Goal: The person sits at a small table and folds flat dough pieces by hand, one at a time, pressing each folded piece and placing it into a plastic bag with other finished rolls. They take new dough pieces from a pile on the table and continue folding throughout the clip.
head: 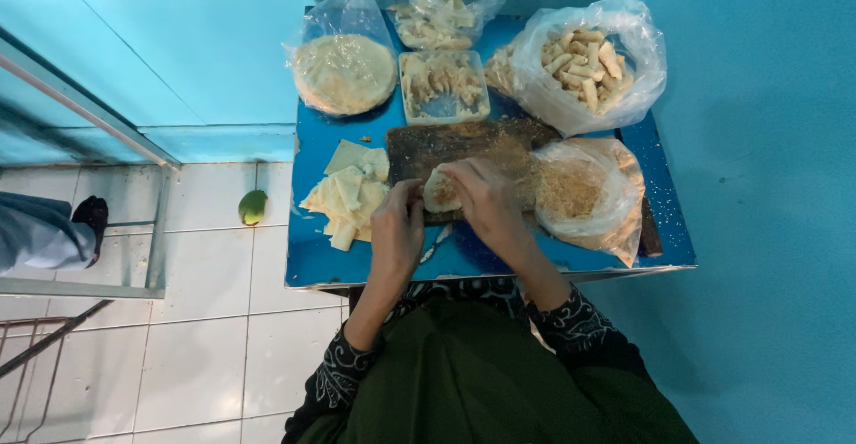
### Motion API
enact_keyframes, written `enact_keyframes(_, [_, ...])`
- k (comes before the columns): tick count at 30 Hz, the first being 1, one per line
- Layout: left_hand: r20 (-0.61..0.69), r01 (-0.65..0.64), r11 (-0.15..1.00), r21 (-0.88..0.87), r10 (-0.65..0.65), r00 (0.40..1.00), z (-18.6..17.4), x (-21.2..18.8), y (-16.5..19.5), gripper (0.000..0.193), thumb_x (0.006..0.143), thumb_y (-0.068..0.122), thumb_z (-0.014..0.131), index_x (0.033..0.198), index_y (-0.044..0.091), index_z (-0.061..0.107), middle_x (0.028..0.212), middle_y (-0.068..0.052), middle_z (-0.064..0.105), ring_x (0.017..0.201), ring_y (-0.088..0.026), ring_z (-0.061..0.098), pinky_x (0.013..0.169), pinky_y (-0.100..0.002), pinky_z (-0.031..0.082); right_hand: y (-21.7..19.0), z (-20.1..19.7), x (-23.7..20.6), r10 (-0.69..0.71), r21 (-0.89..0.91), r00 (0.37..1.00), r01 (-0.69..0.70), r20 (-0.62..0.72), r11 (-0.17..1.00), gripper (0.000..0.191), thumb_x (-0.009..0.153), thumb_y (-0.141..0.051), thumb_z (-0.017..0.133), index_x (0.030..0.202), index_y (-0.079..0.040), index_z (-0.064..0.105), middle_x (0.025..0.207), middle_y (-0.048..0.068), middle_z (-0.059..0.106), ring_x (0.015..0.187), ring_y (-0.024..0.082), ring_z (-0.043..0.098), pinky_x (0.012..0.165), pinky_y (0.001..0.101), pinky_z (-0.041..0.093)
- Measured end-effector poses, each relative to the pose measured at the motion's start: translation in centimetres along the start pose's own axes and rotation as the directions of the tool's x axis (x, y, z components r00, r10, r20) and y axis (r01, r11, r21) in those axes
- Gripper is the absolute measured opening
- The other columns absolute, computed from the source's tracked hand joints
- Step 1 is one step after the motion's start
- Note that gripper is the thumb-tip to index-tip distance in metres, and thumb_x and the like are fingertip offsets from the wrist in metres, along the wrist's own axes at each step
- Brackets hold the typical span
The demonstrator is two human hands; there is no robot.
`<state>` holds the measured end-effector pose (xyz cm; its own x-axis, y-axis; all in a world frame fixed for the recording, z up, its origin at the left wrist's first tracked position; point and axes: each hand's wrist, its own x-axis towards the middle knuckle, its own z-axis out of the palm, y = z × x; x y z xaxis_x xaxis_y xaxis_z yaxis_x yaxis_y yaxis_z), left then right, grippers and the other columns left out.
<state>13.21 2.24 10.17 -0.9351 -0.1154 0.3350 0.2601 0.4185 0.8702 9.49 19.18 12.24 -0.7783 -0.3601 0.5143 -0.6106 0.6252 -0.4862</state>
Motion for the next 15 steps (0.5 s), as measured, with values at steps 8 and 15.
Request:
enact_keyframes(8, [-0.012, 0.003, 1.0, 0.01, -0.003, 1.0, 0.05, 0.19, -0.2, 0.027, 0.091, -0.006, 0.064, 0.117, -0.002, 0.065, 0.102, -0.021, 0.073, 0.093, -0.036, 0.074, 0.074, -0.042, 0.058, -0.07, 0.26, 0.32, 0.016, -0.144, 0.998, -0.006, 0.066, 0.99, 0.02, 0.09, 0.002, 0.062, 0.107, -0.001, 0.073, 0.108, 0.014, 0.058, 0.104, 0.035, 0.06, 0.083, 0.0459, 0.052])
enact_keyframes(15, [-0.004, -0.001, 1.0, 0.009, 0.001, 1.0, 0.22, 0.39, -0.26, 0.027, 0.091, -0.006, 0.064, 0.118, -0.001, 0.065, 0.104, -0.021, 0.072, 0.094, -0.035, 0.074, 0.075, -0.041, 0.058, 0.08, 0.3, -0.05, -0.009, -0.107, 1.0, 0.012, 0.026, 0.994, 0.01, 0.095, -0.003, 0.065, 0.102, -0.002, 0.071, 0.107, 0.014, 0.058, 0.1, 0.035, 0.062, 0.082, 0.0465, 0.052])
